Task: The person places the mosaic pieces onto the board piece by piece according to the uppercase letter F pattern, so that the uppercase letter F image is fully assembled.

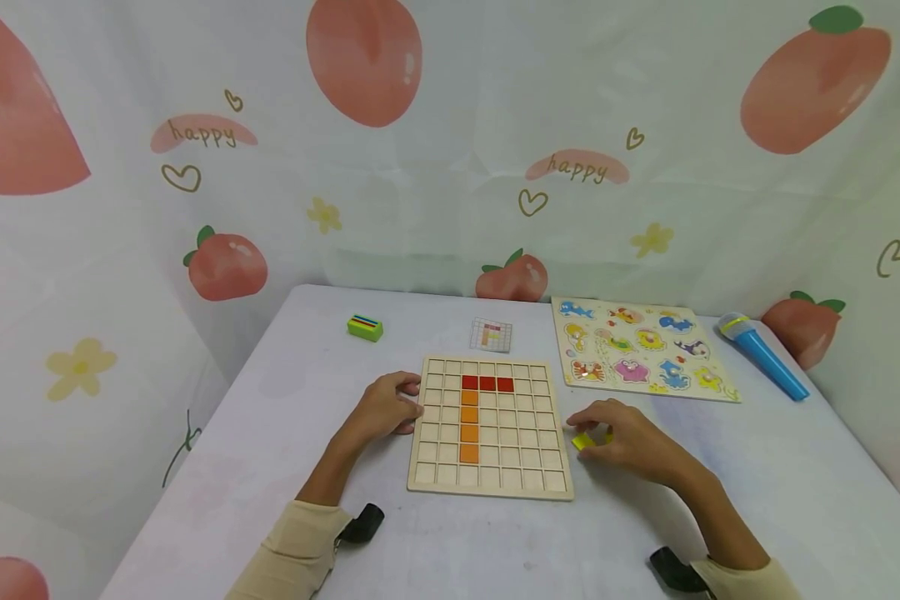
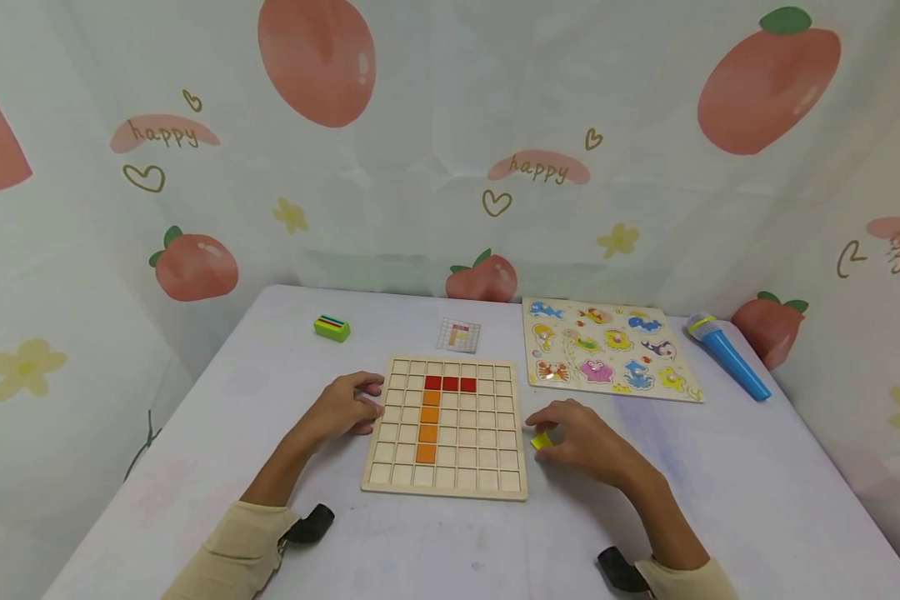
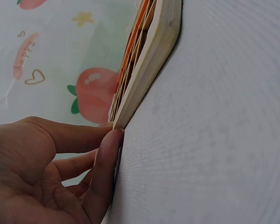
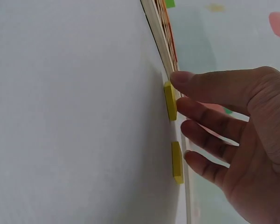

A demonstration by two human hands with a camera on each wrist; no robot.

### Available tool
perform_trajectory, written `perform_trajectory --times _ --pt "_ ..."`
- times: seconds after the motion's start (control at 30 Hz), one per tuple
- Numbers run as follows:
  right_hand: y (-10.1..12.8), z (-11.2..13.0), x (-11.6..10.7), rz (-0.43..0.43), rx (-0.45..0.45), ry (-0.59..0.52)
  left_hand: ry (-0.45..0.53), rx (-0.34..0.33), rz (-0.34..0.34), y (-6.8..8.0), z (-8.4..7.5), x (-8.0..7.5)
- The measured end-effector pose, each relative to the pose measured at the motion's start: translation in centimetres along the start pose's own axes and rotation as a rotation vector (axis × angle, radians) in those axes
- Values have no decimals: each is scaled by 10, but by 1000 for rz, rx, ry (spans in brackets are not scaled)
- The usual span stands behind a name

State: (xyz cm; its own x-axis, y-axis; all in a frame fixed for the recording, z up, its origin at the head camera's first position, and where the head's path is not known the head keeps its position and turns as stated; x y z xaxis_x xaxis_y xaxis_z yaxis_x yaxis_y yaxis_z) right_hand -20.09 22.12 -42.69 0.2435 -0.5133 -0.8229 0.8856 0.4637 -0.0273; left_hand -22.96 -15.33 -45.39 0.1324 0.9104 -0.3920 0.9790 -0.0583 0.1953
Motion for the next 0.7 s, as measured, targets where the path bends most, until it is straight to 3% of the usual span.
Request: perform_trajectory --times 0.33,0.57,0.7 --pt "1 -9 -3 -2 29 9 -1 4 -3 0 -1 -1" --pt "4 -9 -4 -4 2 -3 -7 1 -3 0 -1 0" --pt "4 -10 -5 18 36 -5 -6 3 -4 0 -1 0"
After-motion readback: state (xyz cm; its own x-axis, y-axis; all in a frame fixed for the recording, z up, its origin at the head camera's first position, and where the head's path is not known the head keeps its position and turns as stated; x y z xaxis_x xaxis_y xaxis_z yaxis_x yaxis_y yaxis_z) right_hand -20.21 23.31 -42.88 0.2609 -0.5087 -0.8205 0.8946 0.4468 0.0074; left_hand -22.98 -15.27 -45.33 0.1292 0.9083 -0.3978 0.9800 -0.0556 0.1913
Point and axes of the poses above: each hand's wrist, its own y-axis away from the middle knuckle, its own x-axis out of the palm, z = x × y, the point moved 4 cm from there along -y, towards the middle knuckle, and after that the axes turned 2 degrees about -z, right-handed, at the moved point
